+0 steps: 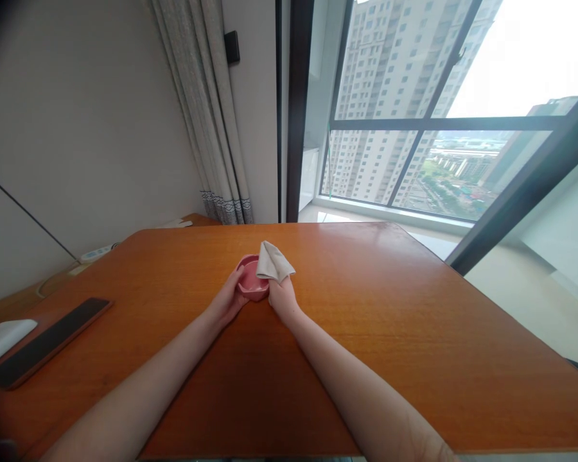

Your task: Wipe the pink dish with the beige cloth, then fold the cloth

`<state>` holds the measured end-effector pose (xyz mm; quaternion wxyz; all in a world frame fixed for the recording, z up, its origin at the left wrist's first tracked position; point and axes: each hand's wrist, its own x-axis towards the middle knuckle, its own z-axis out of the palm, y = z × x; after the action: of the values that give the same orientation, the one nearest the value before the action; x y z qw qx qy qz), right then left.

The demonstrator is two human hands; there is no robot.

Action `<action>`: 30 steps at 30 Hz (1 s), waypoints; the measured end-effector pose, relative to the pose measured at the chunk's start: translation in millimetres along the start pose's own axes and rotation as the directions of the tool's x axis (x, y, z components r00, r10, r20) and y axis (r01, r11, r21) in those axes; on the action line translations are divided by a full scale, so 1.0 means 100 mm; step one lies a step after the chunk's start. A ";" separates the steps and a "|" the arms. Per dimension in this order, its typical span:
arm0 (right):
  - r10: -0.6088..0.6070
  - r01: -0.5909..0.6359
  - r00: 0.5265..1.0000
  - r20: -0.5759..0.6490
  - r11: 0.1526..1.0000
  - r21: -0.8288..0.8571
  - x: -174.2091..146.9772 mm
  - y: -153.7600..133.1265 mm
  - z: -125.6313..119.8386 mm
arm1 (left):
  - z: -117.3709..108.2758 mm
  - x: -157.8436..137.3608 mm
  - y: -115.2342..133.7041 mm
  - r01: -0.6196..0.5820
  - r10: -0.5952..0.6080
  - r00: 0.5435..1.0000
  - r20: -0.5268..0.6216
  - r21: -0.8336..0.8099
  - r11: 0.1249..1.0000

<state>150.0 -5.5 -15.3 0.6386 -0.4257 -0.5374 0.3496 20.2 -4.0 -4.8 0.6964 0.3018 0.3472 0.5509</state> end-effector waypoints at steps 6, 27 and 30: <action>-0.020 0.019 0.994 0.107 1.000 0.011 0.13 -0.03 -0.17 | -0.02 -0.04 0.05 0.124 -0.137 0.982 0.132 0.104 0.987; 0.006 -0.007 0.990 0.144 1.000 0.012 0.19 -0.05 -0.22 | -0.03 -0.08 0.15 0.130 -0.159 0.960 0.230 0.135 0.982; 0.036 -0.039 0.983 0.177 0.999 0.012 0.18 -0.01 -0.20 | -0.03 -0.07 0.11 0.105 -0.132 0.973 0.192 0.145 0.984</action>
<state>172.5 7.4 -8.6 0.5849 -0.3979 -0.5812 0.4022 10.6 -8.1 3.8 0.7377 0.3805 0.3289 0.4503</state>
